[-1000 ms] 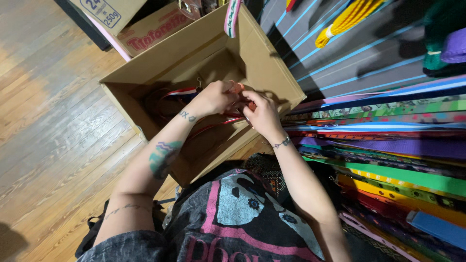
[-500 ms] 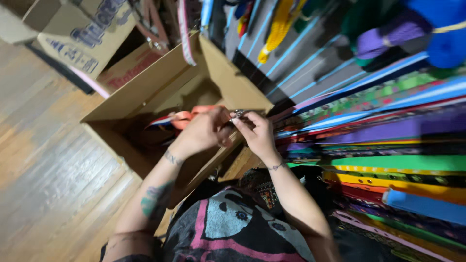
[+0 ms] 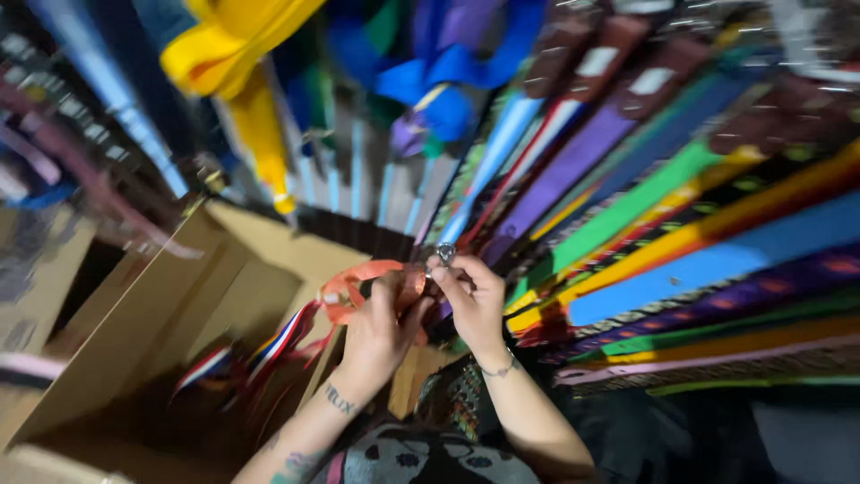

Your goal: The person takes various pet leashes and collars from a cardboard box one by one and hangs them onto a retail display rack.

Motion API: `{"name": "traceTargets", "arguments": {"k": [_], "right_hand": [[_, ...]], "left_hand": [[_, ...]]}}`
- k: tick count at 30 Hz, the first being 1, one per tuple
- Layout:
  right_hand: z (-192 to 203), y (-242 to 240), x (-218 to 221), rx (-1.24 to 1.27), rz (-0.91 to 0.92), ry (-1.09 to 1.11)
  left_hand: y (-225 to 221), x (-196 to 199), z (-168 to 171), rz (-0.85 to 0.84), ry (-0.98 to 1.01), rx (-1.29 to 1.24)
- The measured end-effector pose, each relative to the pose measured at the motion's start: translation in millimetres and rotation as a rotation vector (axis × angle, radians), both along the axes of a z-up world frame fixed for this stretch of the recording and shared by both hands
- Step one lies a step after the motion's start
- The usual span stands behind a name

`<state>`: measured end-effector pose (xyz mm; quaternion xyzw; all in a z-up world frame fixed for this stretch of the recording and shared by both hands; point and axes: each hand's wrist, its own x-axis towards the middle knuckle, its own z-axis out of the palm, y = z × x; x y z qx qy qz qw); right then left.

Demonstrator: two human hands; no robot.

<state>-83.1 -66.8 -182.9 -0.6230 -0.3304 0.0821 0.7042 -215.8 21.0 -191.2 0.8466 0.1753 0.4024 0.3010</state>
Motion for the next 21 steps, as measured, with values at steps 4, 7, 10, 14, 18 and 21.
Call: {"name": "traceTargets", "arguments": {"k": [4, 7, 10, 14, 18, 21], "right_hand": [[41.9, -46.0, 13.3, 0.048, -0.16, -0.112], [60.3, -73.6, 23.4, 0.09, -0.256, -0.181], [94.4, -89.9, 25.7, 0.163, -0.285, -0.31], [134.9, -106.4, 28.4, 0.199, -0.341, -0.587], [164.9, -116.3, 39.8, 0.26, -0.398, -0.662], [185.4, -119.3, 52.0, 0.269, -0.469, -0.748]], "left_hand": [[-28.4, 21.9, 45.1, -0.218, -0.063, -0.006], [-42.1, 34.6, 85.3, -0.531, -0.088, -0.119], [-56.8, 50.0, 109.2, -0.648, -0.237, -0.084], [-73.9, 70.0, 130.2, -0.696, -0.354, -0.067], [-87.0, 85.1, 157.7, -0.714, -0.408, -0.033], [-92.7, 97.7, 180.9, -0.736, -0.497, 0.027]]}}
